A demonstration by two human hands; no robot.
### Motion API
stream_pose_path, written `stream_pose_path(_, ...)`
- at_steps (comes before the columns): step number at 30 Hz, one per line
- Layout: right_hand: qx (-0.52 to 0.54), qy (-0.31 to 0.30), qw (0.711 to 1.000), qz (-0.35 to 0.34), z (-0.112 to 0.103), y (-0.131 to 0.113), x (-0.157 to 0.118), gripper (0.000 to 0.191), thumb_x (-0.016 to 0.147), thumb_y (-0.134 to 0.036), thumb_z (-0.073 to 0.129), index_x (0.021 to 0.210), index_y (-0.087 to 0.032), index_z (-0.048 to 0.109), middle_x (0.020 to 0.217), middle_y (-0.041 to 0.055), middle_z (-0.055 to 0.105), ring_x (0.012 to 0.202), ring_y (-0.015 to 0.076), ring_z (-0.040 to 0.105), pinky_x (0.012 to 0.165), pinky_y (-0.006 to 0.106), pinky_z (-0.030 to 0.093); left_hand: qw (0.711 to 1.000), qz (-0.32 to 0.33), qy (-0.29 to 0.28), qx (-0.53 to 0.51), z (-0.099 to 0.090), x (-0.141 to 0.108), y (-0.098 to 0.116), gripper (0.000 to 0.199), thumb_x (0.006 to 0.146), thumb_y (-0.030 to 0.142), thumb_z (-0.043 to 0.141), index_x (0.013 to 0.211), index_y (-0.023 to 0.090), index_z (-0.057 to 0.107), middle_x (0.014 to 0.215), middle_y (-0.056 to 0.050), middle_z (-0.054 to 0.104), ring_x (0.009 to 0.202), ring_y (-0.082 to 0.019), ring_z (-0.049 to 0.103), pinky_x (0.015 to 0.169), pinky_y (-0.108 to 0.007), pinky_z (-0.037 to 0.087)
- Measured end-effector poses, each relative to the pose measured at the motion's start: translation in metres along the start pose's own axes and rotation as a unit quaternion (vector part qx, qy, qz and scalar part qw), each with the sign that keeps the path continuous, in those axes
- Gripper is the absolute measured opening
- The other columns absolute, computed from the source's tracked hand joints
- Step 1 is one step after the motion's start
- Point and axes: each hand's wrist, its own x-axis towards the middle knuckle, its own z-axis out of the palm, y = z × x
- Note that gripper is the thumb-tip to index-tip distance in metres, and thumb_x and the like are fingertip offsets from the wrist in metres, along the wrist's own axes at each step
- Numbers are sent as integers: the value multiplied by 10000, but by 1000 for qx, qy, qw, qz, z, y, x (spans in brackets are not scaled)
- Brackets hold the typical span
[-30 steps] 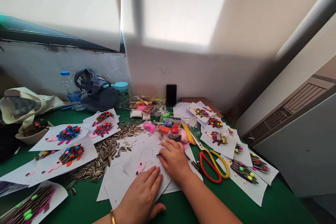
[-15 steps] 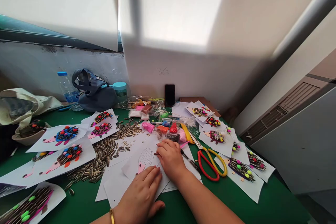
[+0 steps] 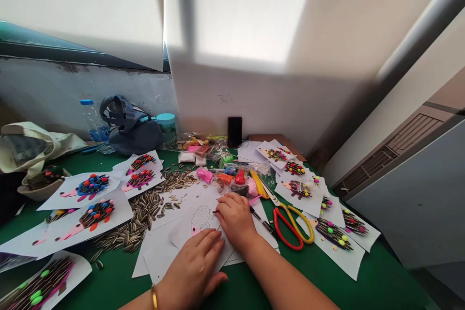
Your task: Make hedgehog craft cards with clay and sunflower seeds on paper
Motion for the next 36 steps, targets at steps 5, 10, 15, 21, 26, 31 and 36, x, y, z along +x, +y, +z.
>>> stream_pose_path(5, 69, 35, 997, -25, -15, -13, -4, 99, 898, -142, 606, 955, -221, 625, 933, 25, 704, 928, 194, 616, 832, 353, 409, 994, -78, 72, -27, -23, 9, -12, 195, 831, 264, 671, 1017, 234, 624, 986, -71, 656, 895, -266, 617, 778, -445, 526)
stream_pose_path(10, 108, 65, 991, -47, -24, -31, -7, 85, 906, -148, 578, 935, -225, 602, 863, 15, 682, 857, 187, 616, 805, 348, 405, 971, -161, 161, -77, -23, 12, -42, 210, 850, 283, 655, 1032, 203, 587, 1022, -81, 630, 988, -266, 585, 859, -440, 501)
stream_pose_path(15, 127, 67, 989, -45, -24, -38, -7, 113, 878, -126, 578, 934, -225, 581, 830, 12, 679, 832, 193, 621, 795, 353, 399, 977, -154, 99, -112, -22, 13, -44, 215, 897, 257, 593, 1105, 248, 648, 1012, -64, 646, 950, -242, 593, 831, -405, 490)
stream_pose_path(21, 136, 59, 988, -43, -25, -37, -9, 102, 877, -163, 584, 958, -226, 582, 860, 25, 680, 854, 201, 615, 802, 356, 402, 974, -159, 98, -130, -26, 17, -40, 151, 927, 266, 551, 962, 237, 695, 925, -51, 659, 886, -220, 598, 788, -374, 474)
stream_pose_path(26, 141, 46, 988, -44, -26, -37, -7, 102, 871, -147, 569, 924, -227, 603, 839, 16, 669, 846, 193, 603, 803, 357, 393, 969, -173, 88, -152, -29, 18, -38, 154, 930, 269, 537, 939, 223, 684, 910, -49, 651, 887, -218, 593, 804, -380, 470)
stream_pose_path(31, 141, 42, 988, -44, -25, -38, -7, 96, 861, -155, 561, 894, -225, 616, 823, 17, 664, 830, 190, 595, 797, 357, 393, 965, -182, 86, -166, -30, 17, -34, 128, 904, 258, 567, 972, 222, 670, 953, -53, 643, 934, -226, 584, 841, -393, 467)
stream_pose_path(36, 121, 42, 991, -48, -26, -41, -7, 87, 852, -159, 547, 850, -220, 608, 794, 21, 652, 810, 191, 586, 774, 355, 385, 966, -180, 86, -163, -30, 16, -35, 133, 911, 232, 538, 935, 222, 669, 921, -46, 642, 898, -213, 586, 814, -375, 469)
